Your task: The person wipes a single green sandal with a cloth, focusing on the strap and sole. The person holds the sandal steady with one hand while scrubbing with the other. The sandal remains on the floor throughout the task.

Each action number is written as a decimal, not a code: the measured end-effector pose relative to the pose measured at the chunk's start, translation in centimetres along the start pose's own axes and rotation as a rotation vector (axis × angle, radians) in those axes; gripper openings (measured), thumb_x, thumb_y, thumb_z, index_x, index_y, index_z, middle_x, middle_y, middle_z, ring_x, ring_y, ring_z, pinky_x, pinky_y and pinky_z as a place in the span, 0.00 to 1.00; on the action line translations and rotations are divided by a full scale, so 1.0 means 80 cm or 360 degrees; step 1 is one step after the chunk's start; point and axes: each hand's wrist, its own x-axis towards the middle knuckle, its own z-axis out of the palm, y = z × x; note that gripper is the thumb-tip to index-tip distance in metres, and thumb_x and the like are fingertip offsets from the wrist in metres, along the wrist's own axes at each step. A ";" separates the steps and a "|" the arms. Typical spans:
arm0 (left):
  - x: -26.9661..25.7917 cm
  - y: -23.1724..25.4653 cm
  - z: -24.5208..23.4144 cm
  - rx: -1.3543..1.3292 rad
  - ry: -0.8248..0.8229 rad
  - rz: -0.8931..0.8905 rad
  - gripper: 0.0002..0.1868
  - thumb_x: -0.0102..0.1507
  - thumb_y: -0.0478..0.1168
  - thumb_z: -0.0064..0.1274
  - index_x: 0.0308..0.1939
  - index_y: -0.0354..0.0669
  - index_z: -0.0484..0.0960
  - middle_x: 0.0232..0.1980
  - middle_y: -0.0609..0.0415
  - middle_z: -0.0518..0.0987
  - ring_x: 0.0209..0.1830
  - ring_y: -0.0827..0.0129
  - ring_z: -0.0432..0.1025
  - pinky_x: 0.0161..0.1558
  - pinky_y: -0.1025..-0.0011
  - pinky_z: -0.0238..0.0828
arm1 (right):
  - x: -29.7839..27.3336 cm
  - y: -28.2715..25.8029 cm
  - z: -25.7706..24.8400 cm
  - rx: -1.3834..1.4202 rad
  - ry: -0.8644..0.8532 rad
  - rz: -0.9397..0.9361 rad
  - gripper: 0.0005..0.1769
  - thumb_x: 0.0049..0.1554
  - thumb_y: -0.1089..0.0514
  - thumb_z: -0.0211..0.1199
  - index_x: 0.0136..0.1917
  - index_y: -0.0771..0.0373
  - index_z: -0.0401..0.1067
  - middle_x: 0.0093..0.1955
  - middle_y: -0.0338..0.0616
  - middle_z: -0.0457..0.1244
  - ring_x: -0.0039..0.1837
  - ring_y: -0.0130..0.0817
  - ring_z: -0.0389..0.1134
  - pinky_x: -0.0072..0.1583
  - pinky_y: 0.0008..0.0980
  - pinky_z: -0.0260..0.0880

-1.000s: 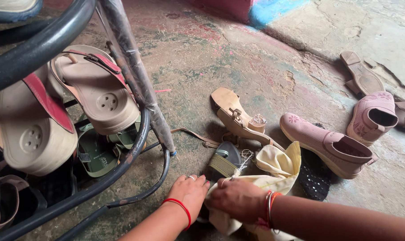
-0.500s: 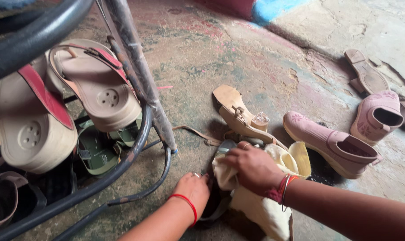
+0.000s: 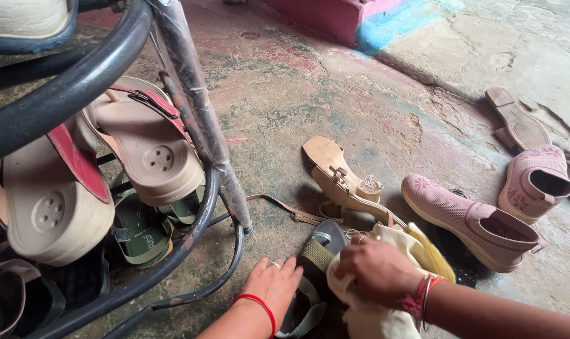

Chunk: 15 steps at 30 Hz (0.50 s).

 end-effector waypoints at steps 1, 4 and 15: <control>0.002 0.001 0.003 0.0017 0.0088 0.0026 0.46 0.55 0.40 0.63 0.75 0.40 0.59 0.77 0.41 0.56 0.73 0.54 0.57 0.72 0.52 0.47 | -0.001 0.000 -0.007 -0.0012 0.0167 0.0001 0.21 0.44 0.58 0.67 0.53 0.45 0.80 0.54 0.31 0.67 0.62 0.38 0.64 0.60 0.39 0.69; 0.012 0.008 0.015 0.0079 0.0212 0.0088 0.38 0.58 0.39 0.58 0.72 0.43 0.66 0.72 0.43 0.64 0.70 0.53 0.61 0.70 0.51 0.51 | 0.001 0.000 -0.019 -0.0033 0.0541 -0.0117 0.26 0.41 0.60 0.66 0.55 0.48 0.79 0.57 0.33 0.67 0.61 0.42 0.63 0.57 0.41 0.70; 0.012 0.013 0.015 0.0017 0.0127 0.0024 0.29 0.65 0.38 0.48 0.72 0.50 0.69 0.64 0.52 0.73 0.64 0.56 0.67 0.65 0.55 0.57 | 0.010 -0.020 0.032 -0.0391 0.0125 -0.0559 0.16 0.51 0.57 0.62 0.53 0.56 0.77 0.60 0.43 0.63 0.63 0.45 0.62 0.53 0.44 0.70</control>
